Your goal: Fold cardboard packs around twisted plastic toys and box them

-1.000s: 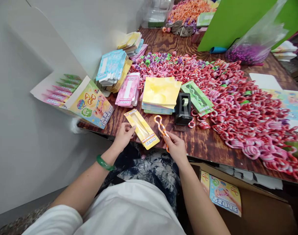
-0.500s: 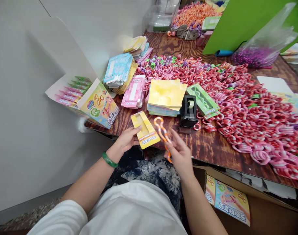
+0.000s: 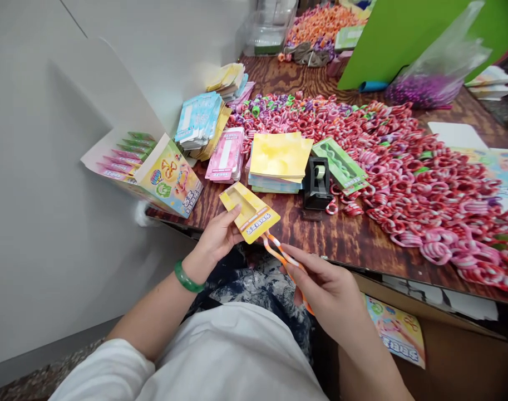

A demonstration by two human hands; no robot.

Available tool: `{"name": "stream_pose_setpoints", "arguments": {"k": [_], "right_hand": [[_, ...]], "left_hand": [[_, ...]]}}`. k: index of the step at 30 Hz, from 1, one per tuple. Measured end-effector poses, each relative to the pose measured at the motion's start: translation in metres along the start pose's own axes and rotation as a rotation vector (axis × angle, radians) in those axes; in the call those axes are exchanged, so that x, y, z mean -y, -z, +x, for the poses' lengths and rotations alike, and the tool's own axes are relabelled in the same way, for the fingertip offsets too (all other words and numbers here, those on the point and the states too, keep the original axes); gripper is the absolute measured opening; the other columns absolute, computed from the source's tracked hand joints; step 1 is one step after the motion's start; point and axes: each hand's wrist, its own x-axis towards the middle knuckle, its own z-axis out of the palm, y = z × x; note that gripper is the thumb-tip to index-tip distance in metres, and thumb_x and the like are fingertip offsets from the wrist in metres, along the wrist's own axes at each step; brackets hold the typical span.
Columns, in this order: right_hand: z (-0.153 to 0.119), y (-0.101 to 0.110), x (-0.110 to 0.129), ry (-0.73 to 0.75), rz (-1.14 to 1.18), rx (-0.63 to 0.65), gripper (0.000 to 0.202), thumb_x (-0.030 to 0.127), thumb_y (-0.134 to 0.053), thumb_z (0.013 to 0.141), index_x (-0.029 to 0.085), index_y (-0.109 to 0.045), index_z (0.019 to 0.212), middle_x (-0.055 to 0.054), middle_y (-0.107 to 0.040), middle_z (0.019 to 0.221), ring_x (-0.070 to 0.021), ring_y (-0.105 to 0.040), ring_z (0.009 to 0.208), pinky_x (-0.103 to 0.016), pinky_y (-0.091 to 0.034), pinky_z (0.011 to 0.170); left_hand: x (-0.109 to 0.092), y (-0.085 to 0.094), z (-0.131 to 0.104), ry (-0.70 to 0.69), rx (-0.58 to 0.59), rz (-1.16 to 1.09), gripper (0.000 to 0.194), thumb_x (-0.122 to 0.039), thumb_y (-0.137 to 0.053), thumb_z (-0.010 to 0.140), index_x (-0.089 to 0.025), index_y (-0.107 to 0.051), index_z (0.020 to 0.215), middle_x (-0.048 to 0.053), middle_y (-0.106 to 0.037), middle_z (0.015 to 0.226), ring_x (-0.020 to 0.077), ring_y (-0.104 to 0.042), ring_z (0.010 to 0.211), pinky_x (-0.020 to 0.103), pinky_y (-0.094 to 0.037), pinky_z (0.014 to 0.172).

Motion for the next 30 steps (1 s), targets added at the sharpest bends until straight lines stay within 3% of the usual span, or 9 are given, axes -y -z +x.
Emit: {"name": "stream_pose_setpoints", "arguments": {"k": [4, 8, 13, 18, 25, 30], "right_hand": [[0.01, -0.007, -0.008, -0.015, 0.006, -0.013, 0.036, 0.033, -0.064, 0.081, 0.017, -0.074, 0.112, -0.002, -0.07, 0.067, -0.0097, -0.054, 0.037, -0.02, -0.036, 0.033], [0.024, -0.019, -0.016, 0.015, 0.076, -0.021, 0.024, 0.036, -0.065, 0.081, 0.015, -0.074, 0.092, 0.0, -0.065, 0.06, -0.0095, -0.055, 0.038, -0.02, -0.04, 0.037], [0.024, -0.015, -0.021, -0.085, 0.375, 0.01, 0.052, 0.043, -0.079, 0.071, 0.022, -0.06, 0.115, -0.004, -0.072, 0.091, -0.0142, -0.066, 0.055, -0.026, -0.055, 0.049], [0.011, -0.003, -0.032, -0.222, 0.448, 0.121, 0.042, 0.039, -0.083, 0.069, 0.019, -0.066, 0.102, -0.004, -0.073, 0.077, -0.015, -0.068, 0.058, -0.025, -0.057, 0.052], [0.034, -0.023, -0.044, -0.113, 0.533, -0.081, 0.031, 0.034, -0.083, 0.064, 0.018, -0.065, 0.083, 0.0, -0.071, 0.068, -0.0134, -0.064, 0.053, -0.025, -0.055, 0.048], [0.045, -0.031, -0.046, -0.032, 0.468, -0.167, 0.031, 0.03, -0.081, 0.062, 0.021, -0.059, 0.082, 0.003, -0.07, 0.065, -0.012, -0.059, 0.048, -0.024, -0.051, 0.046]], "left_hand": [[0.006, -0.007, -0.009, -0.134, -0.021, 0.103, 0.036, -0.028, -0.077, 0.077, -0.016, -0.063, 0.108, 0.006, -0.075, 0.092, 0.0159, -0.071, 0.069, 0.027, -0.061, 0.059], [0.011, -0.016, -0.013, -0.16, 0.059, 0.165, 0.044, -0.032, -0.082, 0.071, -0.018, -0.062, 0.107, 0.005, -0.074, 0.094, 0.0174, -0.071, 0.071, 0.029, -0.062, 0.057], [0.004, -0.016, -0.004, -0.22, 0.019, 0.133, 0.048, -0.035, -0.084, 0.067, -0.018, -0.06, 0.106, 0.004, -0.073, 0.091, 0.0156, -0.07, 0.068, 0.028, -0.061, 0.057], [-0.005, -0.009, 0.002, -0.299, -0.041, 0.14, 0.051, -0.038, -0.084, 0.066, -0.019, -0.058, 0.106, 0.002, -0.073, 0.089, 0.0157, -0.07, 0.067, 0.029, -0.062, 0.056], [0.009, -0.022, -0.012, -0.163, 0.164, 0.221, 0.056, -0.04, -0.084, 0.067, -0.021, -0.056, 0.112, 0.005, -0.073, 0.099, 0.0198, -0.072, 0.075, 0.03, -0.062, 0.057], [0.008, -0.024, -0.014, -0.144, 0.176, 0.223, 0.057, -0.041, -0.083, 0.068, -0.019, -0.054, 0.112, 0.005, -0.074, 0.095, 0.0196, -0.072, 0.072, 0.03, -0.062, 0.056]]}}
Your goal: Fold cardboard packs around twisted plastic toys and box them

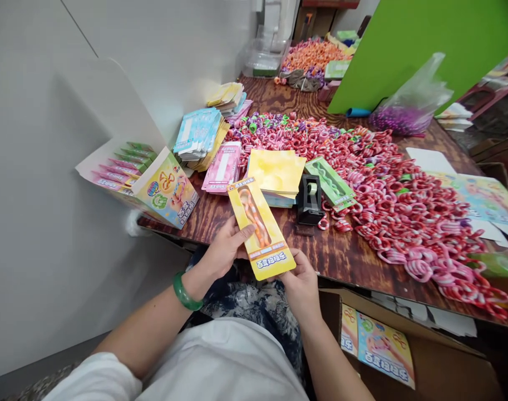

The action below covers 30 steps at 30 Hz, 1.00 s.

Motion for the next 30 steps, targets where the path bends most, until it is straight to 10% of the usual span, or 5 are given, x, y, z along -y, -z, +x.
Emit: {"name": "stream_pose_setpoints", "arguments": {"k": [13, 23, 26, 30], "right_hand": [[0.016, -0.008, -0.004, 0.128, -0.076, 0.041, 0.045, 0.034, -0.074, 0.073, 0.023, -0.051, 0.11, -0.005, -0.073, 0.088, -0.0197, -0.068, 0.073, -0.03, -0.055, 0.063], [0.022, 0.005, 0.031, 0.784, -0.782, 0.22, 0.035, 0.023, -0.065, 0.085, 0.027, -0.066, 0.12, -0.007, -0.057, 0.102, -0.0202, -0.061, 0.093, -0.034, -0.054, 0.079], [0.029, 0.001, 0.048, 0.838, -0.743, 0.138, 0.029, 0.027, -0.065, 0.087, 0.027, -0.068, 0.116, -0.009, -0.059, 0.104, -0.0226, -0.06, 0.096, -0.037, -0.053, 0.082], [0.044, -0.007, 0.051, 0.784, -0.705, 0.228, 0.02, 0.03, -0.063, 0.089, 0.026, -0.069, 0.108, -0.007, -0.066, 0.102, -0.0226, -0.061, 0.099, -0.038, -0.051, 0.087]], "left_hand": [[0.004, 0.003, 0.003, 0.03, -0.04, 0.037, 0.054, -0.038, -0.083, 0.068, -0.02, -0.054, 0.11, 0.005, -0.073, 0.099, 0.0202, -0.072, 0.073, 0.032, -0.061, 0.054], [-0.024, 0.03, -0.004, 0.172, 0.102, 0.123, 0.052, -0.058, -0.067, 0.079, -0.017, -0.06, 0.11, 0.004, -0.067, 0.074, 0.0135, -0.061, 0.049, 0.023, -0.049, 0.044], [-0.037, 0.049, -0.001, -0.05, 0.049, 0.491, 0.057, -0.065, -0.057, 0.083, -0.019, -0.063, 0.115, 0.002, -0.063, 0.074, 0.0135, -0.06, 0.054, 0.024, -0.05, 0.049], [-0.05, 0.061, 0.009, -0.513, 0.185, 0.782, 0.054, -0.037, -0.074, 0.079, -0.029, -0.06, 0.131, 0.007, -0.059, 0.128, 0.0226, -0.056, 0.119, 0.035, -0.044, 0.105]]}}
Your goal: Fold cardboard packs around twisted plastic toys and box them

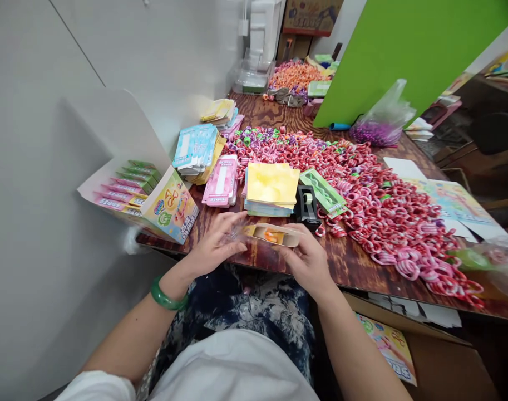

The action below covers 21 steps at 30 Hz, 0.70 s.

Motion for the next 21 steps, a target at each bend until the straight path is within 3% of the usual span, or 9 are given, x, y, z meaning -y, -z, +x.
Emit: {"name": "stream_pose_setpoints", "arguments": {"k": [1, 3, 6, 9, 13, 17, 21], "right_hand": [[0.001, -0.004, -0.002, -0.022, 0.017, 0.037, 0.018, 0.03, -0.063, 0.09, 0.025, -0.068, 0.106, -0.007, -0.067, 0.101, -0.022, -0.062, 0.098, -0.037, -0.051, 0.086], [0.0, -0.014, -0.006, -0.09, 0.063, 0.035, 0.019, 0.03, -0.062, 0.09, 0.024, -0.065, 0.108, -0.006, -0.068, 0.101, -0.0203, -0.063, 0.093, -0.035, -0.052, 0.081], [-0.005, -0.029, -0.01, -0.15, 0.177, -0.181, 0.031, 0.029, -0.064, 0.087, 0.025, -0.055, 0.117, -0.004, -0.066, 0.098, -0.0161, -0.062, 0.078, -0.029, -0.052, 0.068], [-0.007, -0.038, -0.017, -0.098, 0.207, -0.324, 0.028, 0.028, -0.065, 0.086, 0.026, -0.056, 0.112, -0.002, -0.063, 0.089, -0.0141, -0.058, 0.07, -0.028, -0.05, 0.063], [-0.003, -0.037, -0.03, -0.073, 0.196, -0.296, 0.024, 0.025, -0.061, 0.09, 0.025, -0.062, 0.114, -0.003, -0.062, 0.091, -0.0146, -0.057, 0.074, -0.029, -0.049, 0.066], [0.005, -0.03, -0.035, -0.109, 0.215, -0.241, 0.02, 0.028, -0.062, 0.088, 0.024, -0.068, 0.107, -0.005, -0.062, 0.094, -0.0151, -0.055, 0.072, -0.031, -0.048, 0.065], [0.011, -0.022, -0.031, -0.135, 0.263, -0.216, 0.014, 0.028, -0.066, 0.085, 0.022, -0.069, 0.098, -0.006, -0.064, 0.092, -0.016, -0.056, 0.073, -0.031, -0.048, 0.063]], "left_hand": [[0.0, 0.0, 0.003, -0.052, 0.049, -0.018, 0.049, -0.033, -0.072, 0.081, -0.028, -0.062, 0.129, 0.007, -0.058, 0.133, 0.0235, -0.053, 0.125, 0.037, -0.04, 0.11], [0.001, -0.003, 0.008, -0.05, 0.109, -0.118, 0.034, -0.03, -0.066, 0.085, -0.025, -0.068, 0.119, 0.008, -0.065, 0.124, 0.0238, -0.057, 0.12, 0.038, -0.042, 0.107], [0.003, -0.012, 0.017, 0.051, 0.056, -0.285, 0.025, -0.031, -0.067, 0.083, -0.02, -0.071, 0.106, 0.006, -0.073, 0.099, 0.0216, -0.067, 0.096, 0.032, -0.053, 0.088], [0.008, -0.018, 0.026, 0.086, -0.014, -0.384, 0.026, -0.03, -0.074, 0.077, -0.018, -0.071, 0.1, 0.005, -0.073, 0.094, 0.0189, -0.067, 0.088, 0.028, -0.053, 0.083], [0.018, -0.025, 0.034, 0.048, -0.056, -0.38, 0.027, -0.026, -0.075, 0.076, -0.019, -0.065, 0.1, 0.004, -0.071, 0.094, 0.0163, -0.067, 0.087, 0.026, -0.053, 0.083], [0.028, -0.032, 0.033, -0.044, -0.188, -0.321, 0.04, -0.023, -0.077, 0.074, -0.024, -0.058, 0.108, 0.004, -0.066, 0.107, 0.0156, -0.067, 0.092, 0.028, -0.053, 0.086], [0.03, -0.025, 0.035, -0.032, -0.148, -0.266, 0.034, -0.026, -0.08, 0.07, -0.022, -0.065, 0.101, 0.005, -0.067, 0.104, 0.0166, -0.068, 0.086, 0.029, -0.054, 0.083]]}}
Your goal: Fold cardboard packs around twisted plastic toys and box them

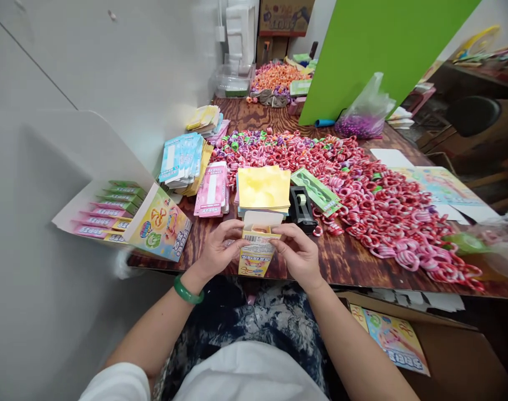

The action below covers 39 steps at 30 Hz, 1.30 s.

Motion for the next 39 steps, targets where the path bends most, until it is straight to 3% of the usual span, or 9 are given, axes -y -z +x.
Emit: {"name": "stream_pose_setpoints", "arguments": {"k": [9, 13, 17, 21, 28, 32, 35, 39], "right_hand": [[0.002, 0.008, 0.018, 0.1, -0.114, 0.14, 0.017, 0.021, -0.062, 0.088, 0.023, -0.068, 0.103, -0.007, -0.069, 0.099, -0.0194, -0.064, 0.085, -0.033, -0.053, 0.073], [0.006, 0.014, 0.029, 0.228, -0.252, 0.19, 0.012, 0.017, -0.062, 0.087, 0.023, -0.067, 0.096, -0.008, -0.069, 0.098, -0.021, -0.065, 0.093, -0.035, -0.054, 0.081], [0.006, 0.022, 0.044, 0.3, -0.32, 0.237, 0.008, 0.015, -0.061, 0.087, 0.022, -0.066, 0.087, -0.008, -0.067, 0.095, -0.0194, -0.066, 0.089, -0.031, -0.054, 0.075], [0.001, 0.025, 0.052, 0.361, -0.334, 0.282, 0.011, 0.012, -0.063, 0.086, 0.022, -0.066, 0.09, -0.007, -0.067, 0.094, -0.0167, -0.066, 0.083, -0.027, -0.054, 0.069], [-0.005, 0.022, 0.041, 0.315, -0.252, 0.191, 0.02, 0.011, -0.065, 0.085, 0.022, -0.06, 0.1, -0.006, -0.065, 0.091, -0.0181, -0.064, 0.085, -0.03, -0.054, 0.07], [-0.006, 0.022, 0.043, 0.342, -0.289, 0.203, 0.016, 0.008, -0.065, 0.084, 0.022, -0.06, 0.087, -0.005, -0.065, 0.09, -0.0185, -0.064, 0.089, -0.03, -0.054, 0.075], [-0.008, 0.022, 0.046, 0.341, -0.296, 0.219, 0.015, 0.008, -0.064, 0.084, 0.022, -0.059, 0.087, -0.005, -0.064, 0.089, -0.018, -0.064, 0.086, -0.03, -0.054, 0.073], [-0.009, 0.023, 0.044, 0.282, -0.286, 0.18, 0.03, 0.012, -0.064, 0.085, 0.021, -0.057, 0.113, -0.006, -0.063, 0.092, -0.0154, -0.061, 0.074, -0.028, -0.054, 0.064]], "left_hand": [[-0.037, 0.023, 0.015, -0.301, 0.296, 0.409, 0.004, -0.022, -0.068, 0.081, -0.022, -0.067, 0.085, 0.005, -0.069, 0.084, 0.0176, -0.063, 0.08, 0.029, -0.049, 0.076], [-0.04, 0.021, 0.009, -0.393, 0.327, 0.462, 0.004, -0.019, -0.067, 0.083, -0.022, -0.066, 0.086, 0.006, -0.068, 0.085, 0.0178, -0.063, 0.083, 0.028, -0.049, 0.076], [-0.045, 0.017, 0.001, -0.483, 0.322, 0.484, 0.005, -0.018, -0.066, 0.084, -0.022, -0.069, 0.086, 0.008, -0.067, 0.096, 0.0189, -0.063, 0.09, 0.03, -0.05, 0.079], [-0.053, 0.015, -0.004, -0.584, 0.345, 0.512, 0.009, -0.013, -0.066, 0.083, -0.021, -0.068, 0.086, 0.007, -0.067, 0.093, 0.0175, -0.063, 0.088, 0.028, -0.05, 0.077], [-0.048, 0.013, -0.006, -0.638, 0.319, 0.507, 0.015, -0.01, -0.065, 0.085, -0.02, -0.059, 0.094, 0.001, -0.06, 0.081, 0.0123, -0.057, 0.075, 0.023, -0.048, 0.067], [-0.038, 0.015, -0.011, -0.589, 0.305, 0.431, 0.04, -0.011, -0.064, 0.086, -0.022, -0.049, 0.122, 0.002, -0.06, 0.095, 0.0104, -0.056, 0.074, 0.023, -0.048, 0.067], [-0.041, 0.015, -0.012, -0.548, 0.34, 0.467, 0.05, -0.011, -0.062, 0.088, -0.024, -0.044, 0.133, 0.005, -0.061, 0.108, 0.0104, -0.056, 0.078, 0.024, -0.05, 0.073], [-0.055, 0.013, -0.009, -0.552, 0.397, 0.59, 0.046, -0.011, -0.06, 0.089, -0.024, -0.05, 0.132, 0.005, -0.062, 0.102, 0.0137, -0.058, 0.088, 0.025, -0.051, 0.077]]}}
